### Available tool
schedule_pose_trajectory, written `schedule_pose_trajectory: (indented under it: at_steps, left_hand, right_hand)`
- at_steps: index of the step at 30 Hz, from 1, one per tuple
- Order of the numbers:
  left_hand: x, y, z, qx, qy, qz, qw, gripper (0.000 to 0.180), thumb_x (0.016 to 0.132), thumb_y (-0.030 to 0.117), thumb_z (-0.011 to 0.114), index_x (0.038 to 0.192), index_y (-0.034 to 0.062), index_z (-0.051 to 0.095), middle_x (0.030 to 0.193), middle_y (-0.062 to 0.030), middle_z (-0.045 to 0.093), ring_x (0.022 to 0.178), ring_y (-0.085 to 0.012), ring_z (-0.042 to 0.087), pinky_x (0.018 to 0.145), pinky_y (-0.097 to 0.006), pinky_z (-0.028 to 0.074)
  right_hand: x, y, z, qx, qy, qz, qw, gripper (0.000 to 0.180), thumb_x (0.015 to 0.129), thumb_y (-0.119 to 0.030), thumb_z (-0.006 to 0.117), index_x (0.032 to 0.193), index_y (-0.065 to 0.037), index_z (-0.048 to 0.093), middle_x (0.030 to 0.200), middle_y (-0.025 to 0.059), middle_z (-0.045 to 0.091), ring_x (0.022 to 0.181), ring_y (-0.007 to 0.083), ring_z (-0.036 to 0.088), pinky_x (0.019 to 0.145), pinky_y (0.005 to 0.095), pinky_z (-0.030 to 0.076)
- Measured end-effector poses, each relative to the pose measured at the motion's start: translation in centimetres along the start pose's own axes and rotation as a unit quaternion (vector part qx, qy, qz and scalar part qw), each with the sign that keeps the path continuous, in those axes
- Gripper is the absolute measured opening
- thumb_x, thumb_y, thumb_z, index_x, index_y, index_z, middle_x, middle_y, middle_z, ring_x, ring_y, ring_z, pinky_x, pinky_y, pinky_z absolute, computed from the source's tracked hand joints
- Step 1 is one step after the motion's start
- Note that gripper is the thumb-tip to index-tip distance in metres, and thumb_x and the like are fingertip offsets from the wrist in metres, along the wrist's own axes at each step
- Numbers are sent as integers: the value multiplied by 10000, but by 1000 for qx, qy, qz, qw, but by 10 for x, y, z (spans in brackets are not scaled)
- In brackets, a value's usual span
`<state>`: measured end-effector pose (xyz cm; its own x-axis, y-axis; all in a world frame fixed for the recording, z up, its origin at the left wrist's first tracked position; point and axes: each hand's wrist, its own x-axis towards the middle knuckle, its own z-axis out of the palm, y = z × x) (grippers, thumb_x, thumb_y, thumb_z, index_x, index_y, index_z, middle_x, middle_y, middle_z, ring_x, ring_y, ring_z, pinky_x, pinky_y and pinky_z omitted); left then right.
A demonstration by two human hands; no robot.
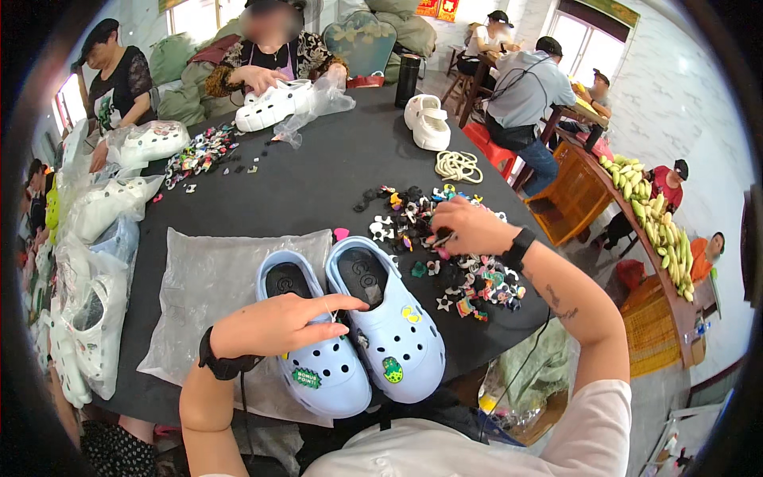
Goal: Attaching decorative charms to the holes of plastic clogs.
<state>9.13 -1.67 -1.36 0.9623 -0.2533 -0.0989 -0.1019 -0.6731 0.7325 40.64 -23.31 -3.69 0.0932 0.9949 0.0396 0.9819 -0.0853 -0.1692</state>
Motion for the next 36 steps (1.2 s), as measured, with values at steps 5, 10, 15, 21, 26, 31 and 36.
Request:
schedule_pose_trajectory:
  at_steps: [5, 10, 15, 21, 26, 31, 36]
  left_hand:
    - [-3, 5, -5, -8, -15, -15, 1000, 413, 1010, 325, 507, 1381, 144, 482, 825, -201, 657, 734, -358, 655, 669, -423, 491]
    - [0, -3, -1, -19, 0, 20, 1000, 408, 1007, 317, 518, 1376, 147, 485, 801, -197, 652, 712, -351, 649, 658, -416, 488]
    - [0, -1, -2, -14, -6, 6, 1000, 406, 1004, 317, 524, 1375, 157, 487, 779, -192, 642, 689, -339, 643, 642, -410, 478]
    - [0, -1, -2, -11, -10, 3, 1000, 411, 1004, 316, 524, 1380, 154, 485, 772, -189, 636, 682, -325, 641, 641, -398, 476]
    - [1, -7, 1, -21, 0, 24, 999, 418, 1005, 324, 521, 1383, 149, 484, 772, -192, 631, 678, -320, 636, 638, -394, 473]
    - [0, -4, -1, -8, -4, 9, 1000, 422, 1006, 340, 517, 1384, 156, 481, 770, -193, 629, 671, -321, 632, 640, -397, 472]
    - [0, -4, -1, -5, -8, 2, 1000, 419, 1008, 343, 514, 1382, 158, 482, 759, -193, 625, 666, -316, 630, 637, -398, 470]
  right_hand:
    - [-16, 18, -23, 125, 5, 62, 990, 299, 751, -24, 649, 1049, -35, 656, 996, 119, 651, 905, 295, 636, 776, 371, 508]
    - [-24, 18, -30, 127, 2, 120, 985, 335, 747, 24, 601, 1069, -42, 665, 1015, 124, 666, 927, 304, 645, 804, 383, 507]
    - [-21, 4, -26, 43, 75, 71, 994, 467, 734, 60, 533, 1175, -63, 624, 1156, 153, 611, 1057, 358, 608, 900, 435, 501]
    - [-2, 8, 12, 80, -3, -46, 996, 349, 761, 27, 602, 1098, -36, 668, 1146, 140, 606, 1110, 339, 573, 979, 415, 459]
    - [-4, 5, 6, 25, -1, 6, 1000, 204, 783, -67, 679, 983, -42, 707, 1081, 116, 610, 1097, 322, 570, 948, 416, 465]
    - [-12, 4, -1, 37, 57, 115, 991, 124, 825, -139, 672, 907, -51, 703, 961, 105, 624, 965, 295, 621, 839, 405, 500]
    - [-15, 11, -3, 57, 38, 104, 992, 119, 836, -124, 705, 929, -51, 691, 994, 90, 619, 929, 286, 625, 817, 400, 503]
